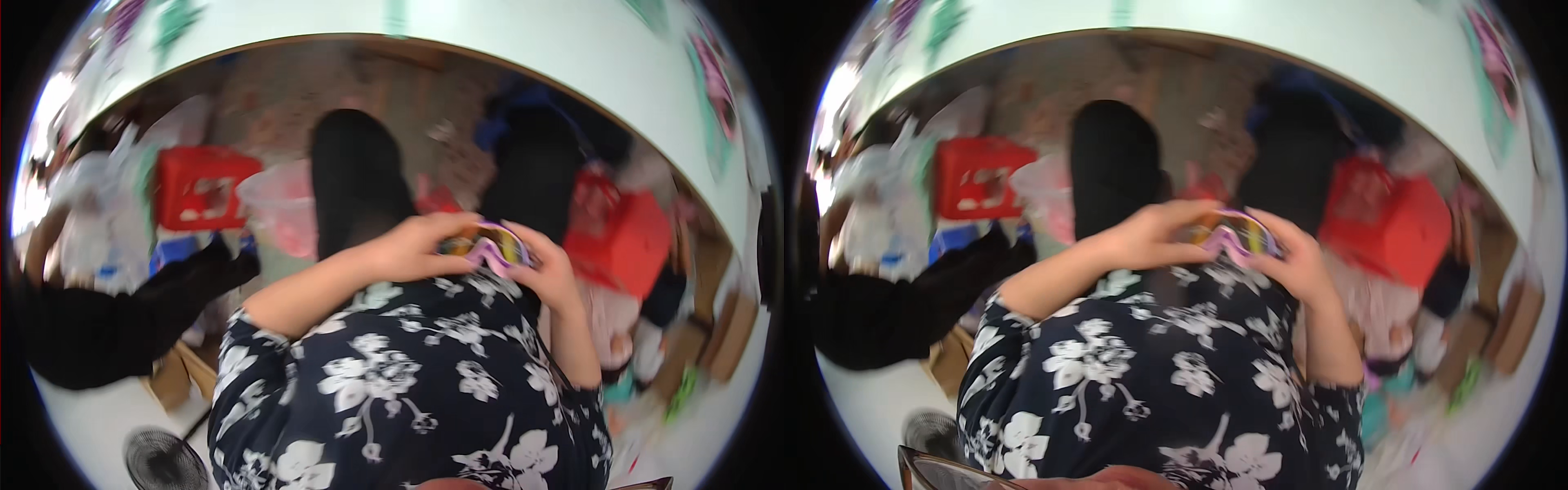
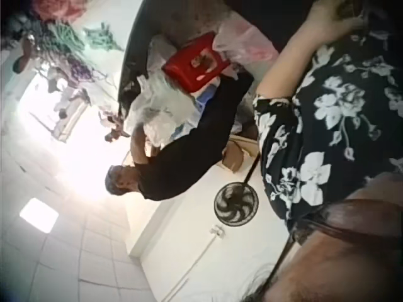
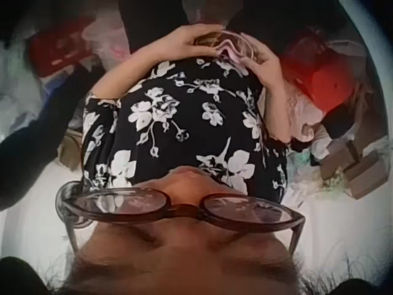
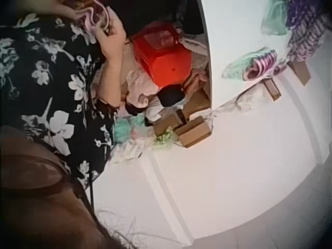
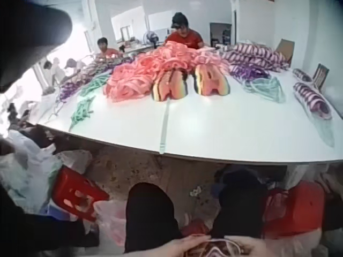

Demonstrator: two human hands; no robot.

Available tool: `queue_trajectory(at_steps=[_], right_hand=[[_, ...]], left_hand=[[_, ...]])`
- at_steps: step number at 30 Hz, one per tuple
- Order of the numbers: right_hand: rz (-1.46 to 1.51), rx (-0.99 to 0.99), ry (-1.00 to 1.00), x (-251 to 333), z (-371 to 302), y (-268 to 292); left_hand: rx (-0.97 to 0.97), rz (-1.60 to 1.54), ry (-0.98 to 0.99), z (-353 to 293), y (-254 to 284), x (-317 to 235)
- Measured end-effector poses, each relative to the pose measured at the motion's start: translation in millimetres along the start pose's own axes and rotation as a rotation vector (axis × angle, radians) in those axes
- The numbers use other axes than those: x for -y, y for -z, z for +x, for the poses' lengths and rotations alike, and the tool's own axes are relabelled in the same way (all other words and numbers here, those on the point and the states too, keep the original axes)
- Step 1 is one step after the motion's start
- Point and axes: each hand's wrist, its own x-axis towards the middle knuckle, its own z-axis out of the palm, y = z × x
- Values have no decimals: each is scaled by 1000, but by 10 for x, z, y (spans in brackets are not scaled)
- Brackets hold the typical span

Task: The recorder is assembling colorful toy components, specifically attaching straps or ribbons to plastic goggles or masks.

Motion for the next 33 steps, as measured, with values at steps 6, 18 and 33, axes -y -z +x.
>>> queue_trajectory(at_steps=[6,18,33], right_hand=[[186,15,-47,-107,-72,30],[97,52,42,-52,-60,153],[185,-179,36,-69,-65,-27]], left_hand=[[41,-41,63,123,-21,-17],[97,27,102,308,-34,-134],[-9,165,-16,450,-166,-240]])
